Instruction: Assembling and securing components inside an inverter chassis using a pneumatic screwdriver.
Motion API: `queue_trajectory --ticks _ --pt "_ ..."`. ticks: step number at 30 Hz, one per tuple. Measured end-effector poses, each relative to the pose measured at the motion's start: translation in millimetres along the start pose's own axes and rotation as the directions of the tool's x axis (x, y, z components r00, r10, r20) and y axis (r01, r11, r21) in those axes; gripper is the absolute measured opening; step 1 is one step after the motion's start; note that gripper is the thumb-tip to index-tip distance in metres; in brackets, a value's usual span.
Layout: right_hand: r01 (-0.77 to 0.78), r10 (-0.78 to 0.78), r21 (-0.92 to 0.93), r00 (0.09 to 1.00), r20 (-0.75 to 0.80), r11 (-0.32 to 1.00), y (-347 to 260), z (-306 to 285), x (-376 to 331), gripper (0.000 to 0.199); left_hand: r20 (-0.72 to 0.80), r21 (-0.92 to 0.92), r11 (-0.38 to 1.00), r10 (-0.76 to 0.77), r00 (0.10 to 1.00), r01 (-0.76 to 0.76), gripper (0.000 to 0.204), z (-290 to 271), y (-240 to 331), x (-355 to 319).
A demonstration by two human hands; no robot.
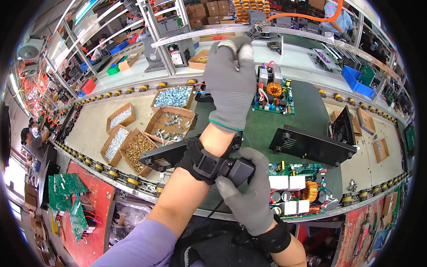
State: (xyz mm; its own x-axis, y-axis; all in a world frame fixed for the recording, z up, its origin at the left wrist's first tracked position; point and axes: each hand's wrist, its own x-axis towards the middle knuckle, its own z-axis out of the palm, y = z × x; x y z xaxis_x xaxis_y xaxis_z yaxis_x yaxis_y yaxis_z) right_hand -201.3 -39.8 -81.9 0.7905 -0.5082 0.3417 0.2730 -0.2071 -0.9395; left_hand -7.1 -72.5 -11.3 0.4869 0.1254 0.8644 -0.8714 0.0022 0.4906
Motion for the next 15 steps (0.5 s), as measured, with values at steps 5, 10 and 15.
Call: queue_trajectory --ticks 5,10,15 --pt "0.333 -0.278 -0.355 0.94 0.198 0.873 -0.6 -15.2 -6.7 0.06 0.268 -0.444 0.645 -0.567 0.779 0.622 0.018 -0.9 4.0 13.1" --pt "0.28 -0.234 -0.244 0.951 0.2 0.928 3.4 -27.6 16.1 0.062 0.766 -0.581 -0.491 -0.6 0.232 0.65 0.023 -8.6 19.1 -3.9" --pt "-0.336 0.26 0.284 0.926 0.272 0.898 2.5 -34.9 20.6 0.064 0.832 -0.484 -0.598 -0.54 0.125 0.64 0.021 -10.0 22.9 -18.2"
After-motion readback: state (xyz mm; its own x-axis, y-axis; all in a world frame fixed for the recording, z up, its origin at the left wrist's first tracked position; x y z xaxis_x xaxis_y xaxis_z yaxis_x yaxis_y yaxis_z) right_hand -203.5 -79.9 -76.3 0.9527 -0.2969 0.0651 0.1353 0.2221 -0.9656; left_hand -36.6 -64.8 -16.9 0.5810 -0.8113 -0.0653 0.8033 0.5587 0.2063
